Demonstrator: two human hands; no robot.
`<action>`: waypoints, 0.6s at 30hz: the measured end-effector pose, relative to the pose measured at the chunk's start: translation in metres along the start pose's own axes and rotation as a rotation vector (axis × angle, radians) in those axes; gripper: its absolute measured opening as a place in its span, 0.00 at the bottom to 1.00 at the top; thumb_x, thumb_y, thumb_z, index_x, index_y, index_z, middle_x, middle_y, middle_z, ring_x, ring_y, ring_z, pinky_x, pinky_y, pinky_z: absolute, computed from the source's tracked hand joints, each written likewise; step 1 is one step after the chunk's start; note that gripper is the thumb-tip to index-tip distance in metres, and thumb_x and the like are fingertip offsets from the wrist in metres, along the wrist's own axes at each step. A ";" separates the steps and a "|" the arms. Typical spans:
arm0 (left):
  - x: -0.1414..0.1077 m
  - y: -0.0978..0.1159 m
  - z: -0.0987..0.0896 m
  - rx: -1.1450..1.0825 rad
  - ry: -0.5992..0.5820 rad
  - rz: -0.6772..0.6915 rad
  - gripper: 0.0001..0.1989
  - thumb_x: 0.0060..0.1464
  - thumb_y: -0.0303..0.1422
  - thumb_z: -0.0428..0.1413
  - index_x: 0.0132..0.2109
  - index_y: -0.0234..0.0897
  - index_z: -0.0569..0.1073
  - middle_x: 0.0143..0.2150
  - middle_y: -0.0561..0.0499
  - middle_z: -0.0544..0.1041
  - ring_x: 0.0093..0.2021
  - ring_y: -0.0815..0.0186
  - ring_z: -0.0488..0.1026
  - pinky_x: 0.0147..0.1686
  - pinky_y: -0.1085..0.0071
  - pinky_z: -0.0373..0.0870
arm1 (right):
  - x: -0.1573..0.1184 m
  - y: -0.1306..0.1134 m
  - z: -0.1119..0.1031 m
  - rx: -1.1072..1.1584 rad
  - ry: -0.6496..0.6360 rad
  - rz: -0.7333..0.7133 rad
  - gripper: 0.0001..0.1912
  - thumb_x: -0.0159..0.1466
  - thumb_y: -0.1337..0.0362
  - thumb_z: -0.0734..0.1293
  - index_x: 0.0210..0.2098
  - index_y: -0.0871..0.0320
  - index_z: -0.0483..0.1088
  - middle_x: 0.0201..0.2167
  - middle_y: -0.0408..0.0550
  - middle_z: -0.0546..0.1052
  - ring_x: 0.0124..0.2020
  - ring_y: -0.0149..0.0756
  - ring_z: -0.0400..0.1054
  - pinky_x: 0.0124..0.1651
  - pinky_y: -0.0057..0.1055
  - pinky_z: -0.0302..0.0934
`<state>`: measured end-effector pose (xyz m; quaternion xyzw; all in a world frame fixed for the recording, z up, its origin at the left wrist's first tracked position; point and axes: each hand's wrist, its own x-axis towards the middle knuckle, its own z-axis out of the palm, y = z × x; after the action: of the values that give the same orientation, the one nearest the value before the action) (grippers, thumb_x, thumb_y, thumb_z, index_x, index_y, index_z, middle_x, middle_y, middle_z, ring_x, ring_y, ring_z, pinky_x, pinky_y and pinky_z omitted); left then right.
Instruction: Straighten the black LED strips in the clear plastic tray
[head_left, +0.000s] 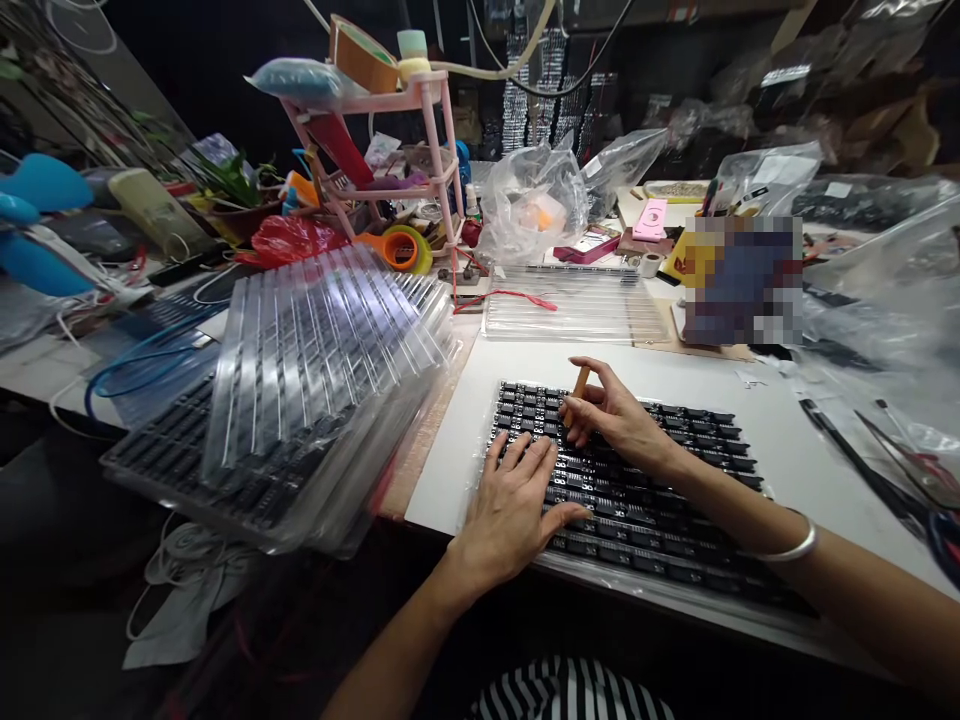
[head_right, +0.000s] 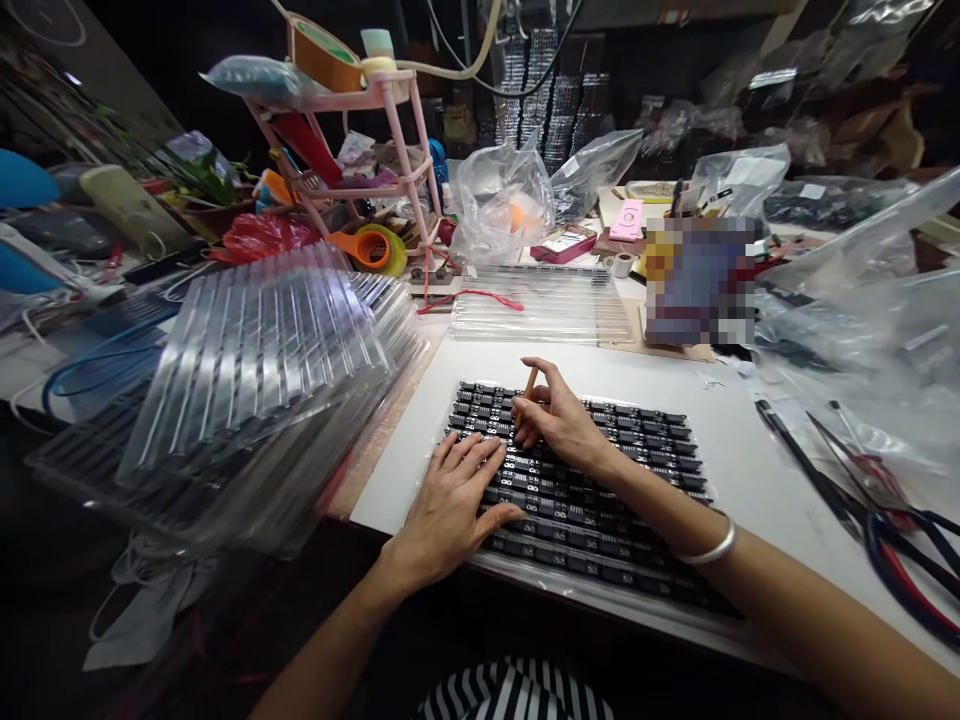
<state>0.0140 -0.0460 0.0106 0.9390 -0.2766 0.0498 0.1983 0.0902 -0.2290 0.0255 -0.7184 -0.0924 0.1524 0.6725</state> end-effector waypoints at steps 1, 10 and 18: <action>0.000 0.000 0.000 0.000 0.001 0.000 0.32 0.58 0.53 0.42 0.59 0.34 0.64 0.60 0.47 0.67 0.62 0.58 0.58 0.65 0.54 0.47 | 0.000 0.000 0.000 0.004 0.003 -0.001 0.33 0.60 0.51 0.66 0.58 0.52 0.47 0.30 0.43 0.70 0.23 0.33 0.69 0.23 0.30 0.66; 0.000 0.000 0.001 -0.006 -0.004 0.000 0.32 0.59 0.53 0.41 0.59 0.34 0.64 0.60 0.49 0.67 0.62 0.58 0.57 0.65 0.55 0.45 | 0.001 0.001 0.003 -0.013 0.021 -0.018 0.33 0.60 0.51 0.67 0.57 0.53 0.47 0.29 0.42 0.70 0.22 0.34 0.69 0.22 0.30 0.66; -0.001 0.000 0.002 -0.001 0.009 0.012 0.32 0.59 0.53 0.41 0.58 0.33 0.65 0.60 0.48 0.68 0.62 0.57 0.58 0.65 0.54 0.45 | 0.001 0.001 0.002 -0.023 0.015 -0.021 0.34 0.59 0.50 0.67 0.57 0.53 0.47 0.29 0.42 0.70 0.22 0.34 0.68 0.21 0.30 0.66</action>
<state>0.0135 -0.0461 0.0090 0.9370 -0.2814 0.0551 0.1995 0.0903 -0.2265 0.0246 -0.7263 -0.0967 0.1386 0.6663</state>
